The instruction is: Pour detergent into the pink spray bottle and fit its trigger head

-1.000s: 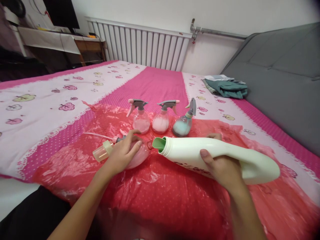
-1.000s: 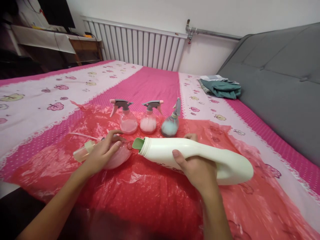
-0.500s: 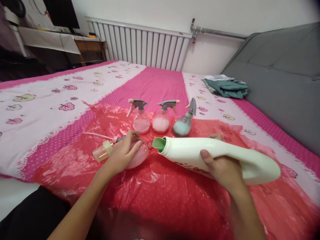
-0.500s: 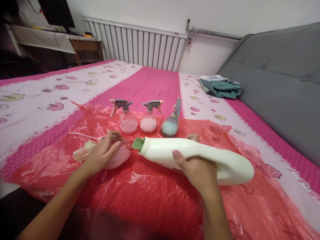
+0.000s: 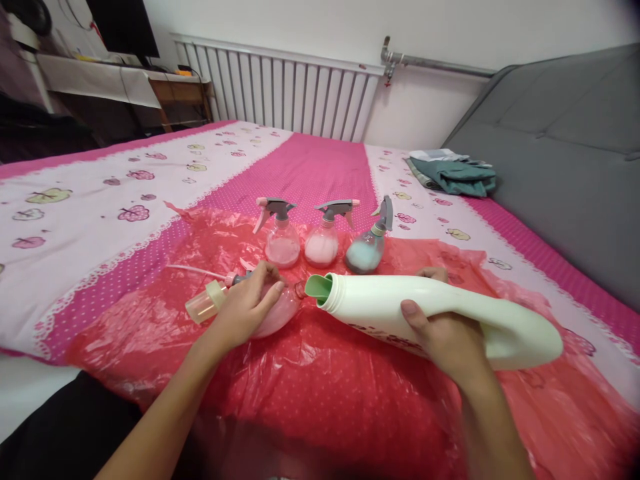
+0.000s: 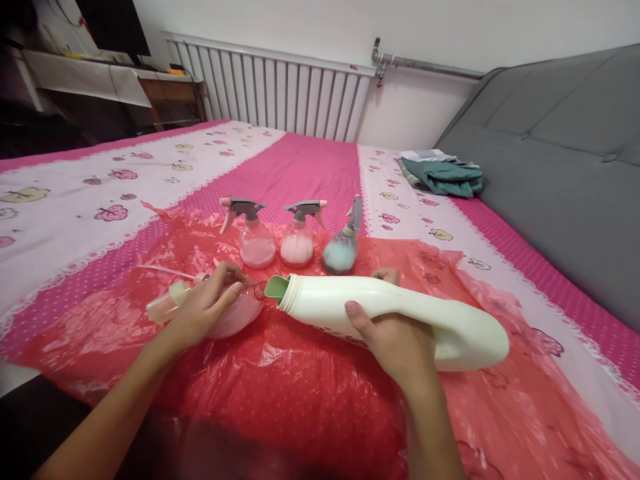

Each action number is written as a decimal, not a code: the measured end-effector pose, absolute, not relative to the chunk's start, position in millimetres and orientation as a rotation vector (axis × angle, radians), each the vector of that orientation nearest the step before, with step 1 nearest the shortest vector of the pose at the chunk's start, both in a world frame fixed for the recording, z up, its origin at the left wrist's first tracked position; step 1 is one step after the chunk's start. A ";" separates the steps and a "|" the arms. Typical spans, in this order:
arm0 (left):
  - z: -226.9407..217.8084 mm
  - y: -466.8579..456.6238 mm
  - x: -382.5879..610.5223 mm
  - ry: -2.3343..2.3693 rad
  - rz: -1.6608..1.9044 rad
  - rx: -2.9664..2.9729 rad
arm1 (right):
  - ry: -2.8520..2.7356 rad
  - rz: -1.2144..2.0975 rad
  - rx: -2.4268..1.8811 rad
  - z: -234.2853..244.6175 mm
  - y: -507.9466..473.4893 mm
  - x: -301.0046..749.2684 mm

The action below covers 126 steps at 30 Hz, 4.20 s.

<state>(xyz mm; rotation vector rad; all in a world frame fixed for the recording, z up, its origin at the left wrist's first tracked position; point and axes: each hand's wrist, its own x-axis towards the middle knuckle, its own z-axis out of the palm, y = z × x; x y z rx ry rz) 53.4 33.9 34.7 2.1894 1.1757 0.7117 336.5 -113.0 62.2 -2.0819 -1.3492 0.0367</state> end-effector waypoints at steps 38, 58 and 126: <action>34.4 34.5 52.4 1.159 0.695 2.180 | -1.346 0.081 -2.094 67.7 -114.7 331.1; 33.4 34.3 52.3 1.168 0.714 2.174 | -1.323 0.177 -2.129 64.5 -110.1 342.5; 22.4 29.8 52.5 0.995 0.731 2.344 | -1.535 -0.087 -2.136 49.6 -114.7 367.3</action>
